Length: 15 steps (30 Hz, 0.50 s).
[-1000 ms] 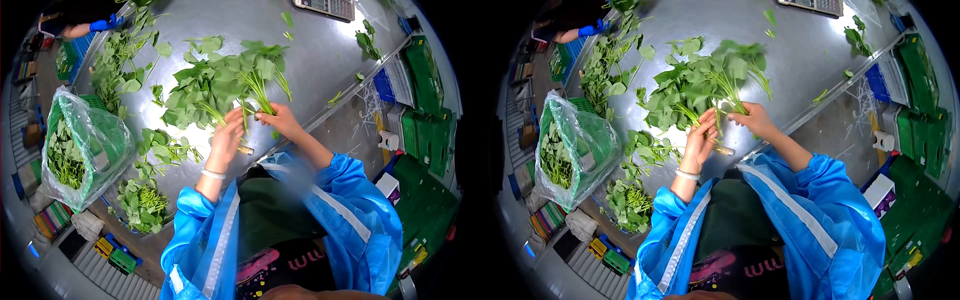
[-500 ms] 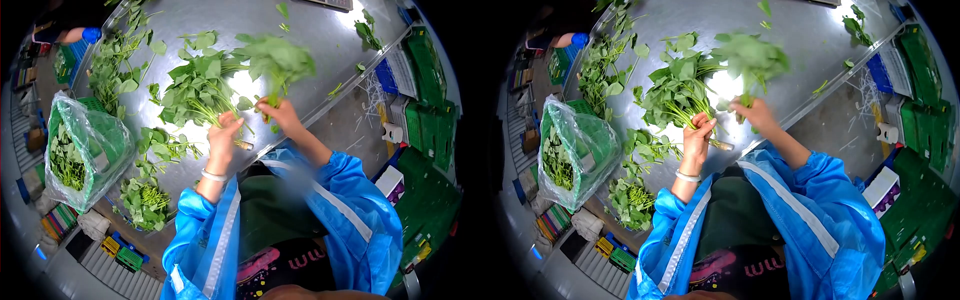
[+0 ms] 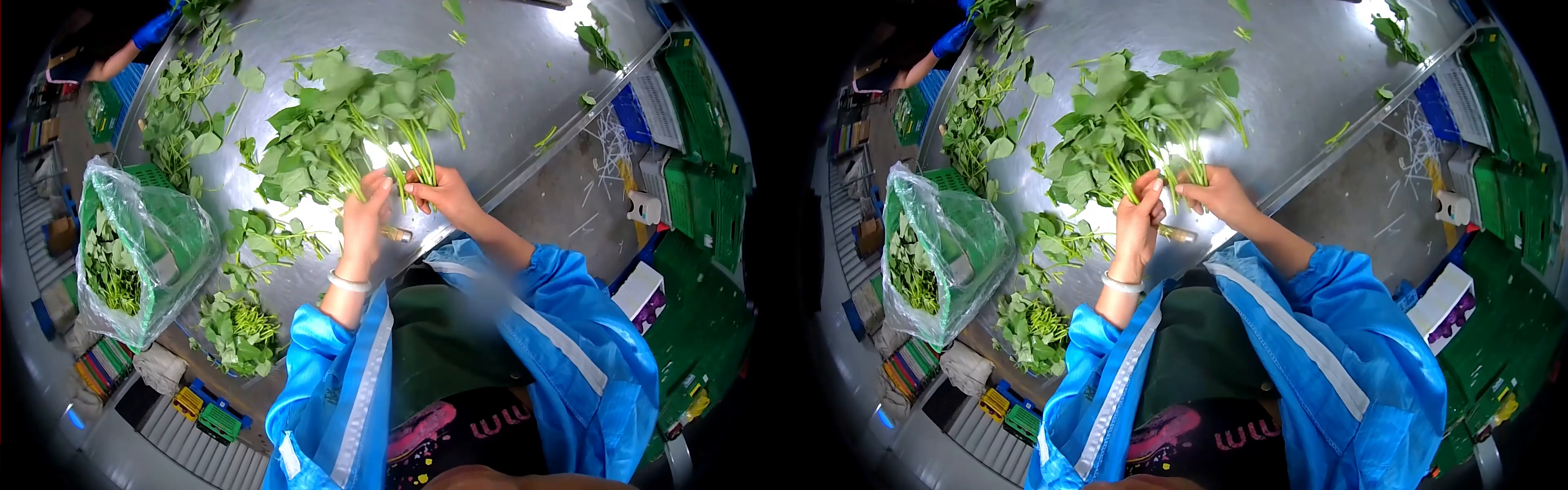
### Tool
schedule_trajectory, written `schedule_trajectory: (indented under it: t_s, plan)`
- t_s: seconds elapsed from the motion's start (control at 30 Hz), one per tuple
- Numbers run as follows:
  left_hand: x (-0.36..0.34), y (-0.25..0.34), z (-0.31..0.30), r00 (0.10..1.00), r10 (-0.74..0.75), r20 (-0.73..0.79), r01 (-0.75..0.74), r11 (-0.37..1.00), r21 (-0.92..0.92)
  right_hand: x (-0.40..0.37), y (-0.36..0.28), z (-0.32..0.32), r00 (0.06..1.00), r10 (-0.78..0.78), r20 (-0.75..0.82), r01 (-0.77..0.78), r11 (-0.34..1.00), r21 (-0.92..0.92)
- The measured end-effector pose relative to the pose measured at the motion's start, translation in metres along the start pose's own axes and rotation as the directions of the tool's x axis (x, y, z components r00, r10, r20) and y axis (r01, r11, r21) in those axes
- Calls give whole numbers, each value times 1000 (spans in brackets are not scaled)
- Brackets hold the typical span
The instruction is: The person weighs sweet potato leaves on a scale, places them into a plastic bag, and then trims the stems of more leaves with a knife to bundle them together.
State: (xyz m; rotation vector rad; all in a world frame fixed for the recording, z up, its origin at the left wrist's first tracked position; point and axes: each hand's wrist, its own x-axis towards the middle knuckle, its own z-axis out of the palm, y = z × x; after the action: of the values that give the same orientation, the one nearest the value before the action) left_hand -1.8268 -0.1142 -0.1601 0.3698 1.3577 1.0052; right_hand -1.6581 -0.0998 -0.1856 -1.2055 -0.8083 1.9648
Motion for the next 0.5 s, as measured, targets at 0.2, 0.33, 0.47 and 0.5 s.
schedule_trajectory:
  t_s: [0.2,0.33,0.47,0.5]
  plan:
    - [0,-3,3,985,-89,149,124,960,-250,0,5,10,990,-82,-119,95,989,114]
    - [8,8,1,970,-3,-243,-111,884,-454,-3,-13,5,984,-114,-134,153,933,325]
    - [6,29,-30,988,132,-84,-155,897,-414,6,-29,-28,991,121,-57,-130,968,-214]
    - [1,32,-31,989,116,-96,-143,923,-358,13,-18,-42,985,61,-159,-114,927,-356]
